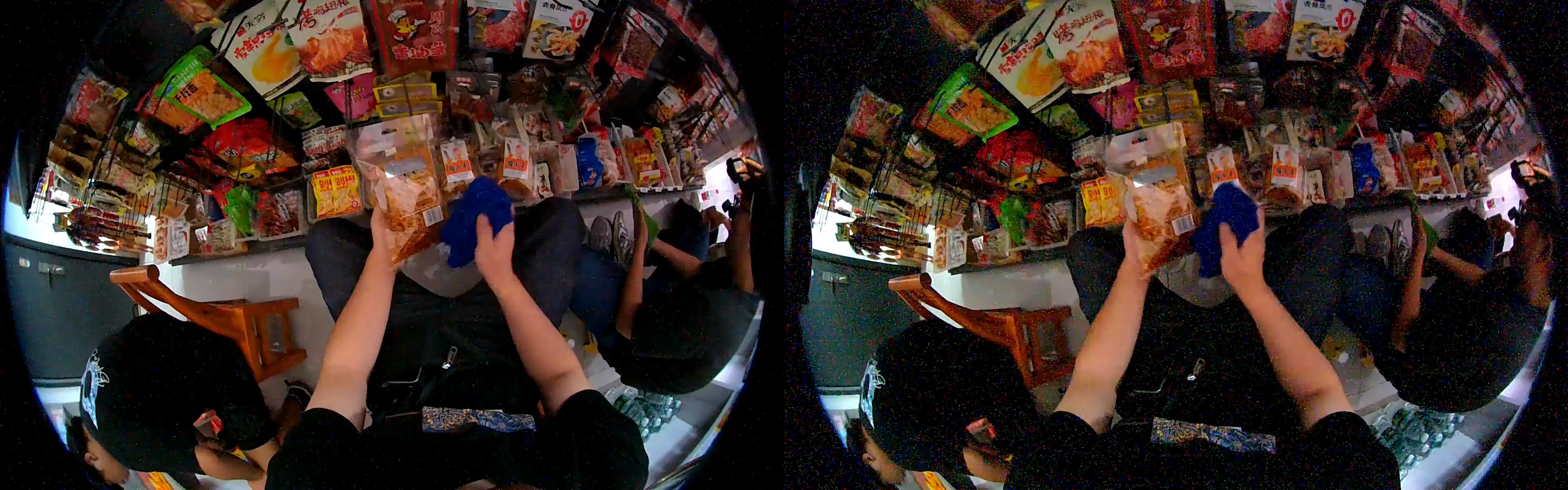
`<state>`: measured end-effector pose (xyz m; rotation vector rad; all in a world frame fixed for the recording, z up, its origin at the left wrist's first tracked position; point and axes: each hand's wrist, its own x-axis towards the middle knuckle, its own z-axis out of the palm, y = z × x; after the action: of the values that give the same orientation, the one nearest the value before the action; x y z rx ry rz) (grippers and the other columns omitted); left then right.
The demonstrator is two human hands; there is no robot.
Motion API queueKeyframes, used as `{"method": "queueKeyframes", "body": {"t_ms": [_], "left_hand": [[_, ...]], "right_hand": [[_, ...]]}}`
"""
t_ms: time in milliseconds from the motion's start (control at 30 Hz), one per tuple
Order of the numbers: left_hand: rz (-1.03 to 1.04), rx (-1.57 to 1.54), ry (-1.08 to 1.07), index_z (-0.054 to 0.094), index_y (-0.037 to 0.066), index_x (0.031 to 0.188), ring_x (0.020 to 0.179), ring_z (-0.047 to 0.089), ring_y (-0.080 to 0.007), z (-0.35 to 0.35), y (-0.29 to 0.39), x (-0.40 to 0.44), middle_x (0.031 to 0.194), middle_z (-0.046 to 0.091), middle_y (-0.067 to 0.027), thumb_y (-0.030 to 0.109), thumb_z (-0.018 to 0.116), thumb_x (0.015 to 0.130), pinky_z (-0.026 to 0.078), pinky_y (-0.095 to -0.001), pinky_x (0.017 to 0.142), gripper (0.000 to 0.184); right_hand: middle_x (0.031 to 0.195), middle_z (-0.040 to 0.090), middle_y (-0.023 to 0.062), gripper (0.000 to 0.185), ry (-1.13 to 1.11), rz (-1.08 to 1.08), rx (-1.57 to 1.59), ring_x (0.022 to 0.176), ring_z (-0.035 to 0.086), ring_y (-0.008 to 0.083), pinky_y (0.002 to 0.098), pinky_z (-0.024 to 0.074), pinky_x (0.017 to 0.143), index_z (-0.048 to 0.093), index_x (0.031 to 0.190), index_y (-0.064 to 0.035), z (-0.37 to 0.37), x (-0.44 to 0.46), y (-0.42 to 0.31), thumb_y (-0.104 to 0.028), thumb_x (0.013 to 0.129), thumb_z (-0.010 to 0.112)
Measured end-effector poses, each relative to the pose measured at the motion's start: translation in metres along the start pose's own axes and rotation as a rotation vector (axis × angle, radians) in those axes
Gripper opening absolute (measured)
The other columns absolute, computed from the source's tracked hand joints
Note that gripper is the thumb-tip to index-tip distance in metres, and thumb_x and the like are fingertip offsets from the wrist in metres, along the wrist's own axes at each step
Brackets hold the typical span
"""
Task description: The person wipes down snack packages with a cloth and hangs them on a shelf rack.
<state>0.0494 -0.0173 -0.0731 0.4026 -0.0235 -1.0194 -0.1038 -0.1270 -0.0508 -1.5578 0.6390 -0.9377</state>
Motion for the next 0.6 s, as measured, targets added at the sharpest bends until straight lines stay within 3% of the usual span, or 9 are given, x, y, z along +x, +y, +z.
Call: {"method": "queueKeyframes", "body": {"t_ms": [133, 167, 233, 333, 367, 500, 600], "left_hand": [[-0.045, -0.048, -0.004, 0.041, 0.004, 0.130, 0.115, 0.050, -0.0315, -0.007, -0.002, 0.003, 0.129, 0.048, -0.0147, 0.036, 0.035, 0.093, 0.042, -0.0440, 0.096, 0.049], [-0.062, -0.048, -0.084, 0.041, 0.005, 0.131, 0.117, 0.049, -0.0317, -0.009, -0.002, 0.003, 0.130, 0.047, -0.0148, 0.037, 0.035, 0.093, 0.041, -0.0441, 0.097, 0.050], [-0.093, -0.048, -0.244, 0.040, 0.006, 0.132, 0.119, 0.047, -0.0321, -0.001, -0.001, -0.001, 0.131, 0.046, -0.0150, 0.037, 0.034, 0.093, 0.040, -0.0444, 0.099, 0.051], [-0.045, 0.046, 0.022, 0.039, 0.009, 0.134, 0.120, 0.046, -0.0320, -0.003, -0.006, -0.010, 0.133, 0.044, -0.0151, 0.051, 0.030, 0.091, 0.038, -0.0464, 0.101, 0.061], [-0.078, -0.042, 0.034, 0.038, 0.010, 0.136, 0.123, 0.043, -0.0314, -0.026, -0.009, -0.007, 0.135, 0.043, -0.0141, 0.052, 0.028, 0.091, 0.036, -0.0458, 0.103, 0.061], [-0.061, 0.033, -0.025, 0.038, 0.011, 0.136, 0.125, 0.042, -0.0301, -0.013, -0.008, -0.007, 0.137, 0.042, -0.0127, 0.043, 0.028, 0.095, 0.034, -0.0449, 0.105, 0.053], [-0.105, 0.171, 0.161, 0.038, 0.011, 0.137, 0.125, 0.042, -0.0290, 0.012, -0.013, -0.010, 0.137, 0.042, -0.0122, 0.042, 0.028, 0.095, 0.035, -0.0438, 0.104, 0.053]], "right_hand": [[0.107, 0.058, 0.0133, 0.037, -0.095, -0.044, 0.068, 0.097, 0.056, 0.0229, 0.0329, 0.0412, 0.089, 0.047, 0.118, 0.0025, -0.006, 0.019, -0.022, -0.006, 0.082, 0.055], [0.110, 0.057, 0.0147, 0.044, -0.153, 0.007, -0.028, 0.100, 0.055, 0.0271, 0.0357, 0.0406, 0.092, 0.048, 0.118, 0.0020, -0.007, 0.019, -0.013, -0.012, 0.078, 0.059], [0.119, 0.053, 0.0159, 0.055, -0.362, -0.222, -0.323, 0.110, 0.050, 0.0297, 0.0397, 0.0356, 0.098, 0.046, 0.123, -0.0021, 0.002, 0.020, -0.042, -0.019, 0.073, 0.064], [0.136, 0.039, 0.0150, 0.075, -0.675, -0.599, -0.788, 0.129, 0.034, 0.0318, 0.0482, 0.0201, 0.108, 0.041, 0.133, -0.0131, 0.027, 0.006, -0.040, -0.034, 0.066, 0.068], [0.142, 0.032, 0.0135, 0.080, -0.690, -0.573, -0.825, 0.134, 0.026, 0.0297, 0.0505, 0.0123, 0.110, 0.037, 0.137, -0.0194, 0.032, 0.000, -0.028, -0.037, 0.065, 0.069], [0.143, 0.031, 0.0133, 0.079, -0.589, -0.500, -0.866, 0.134, 0.025, 0.0302, 0.0506, 0.0125, 0.110, 0.038, 0.137, -0.0175, 0.039, 0.001, -0.028, -0.036, 0.067, 0.067], [0.143, 0.030, 0.0137, 0.078, -0.475, -0.452, -0.866, 0.135, 0.025, 0.0306, 0.0507, 0.0129, 0.110, 0.036, 0.138, -0.0149, 0.042, 0.014, -0.027, -0.035, 0.068, 0.066]]}}
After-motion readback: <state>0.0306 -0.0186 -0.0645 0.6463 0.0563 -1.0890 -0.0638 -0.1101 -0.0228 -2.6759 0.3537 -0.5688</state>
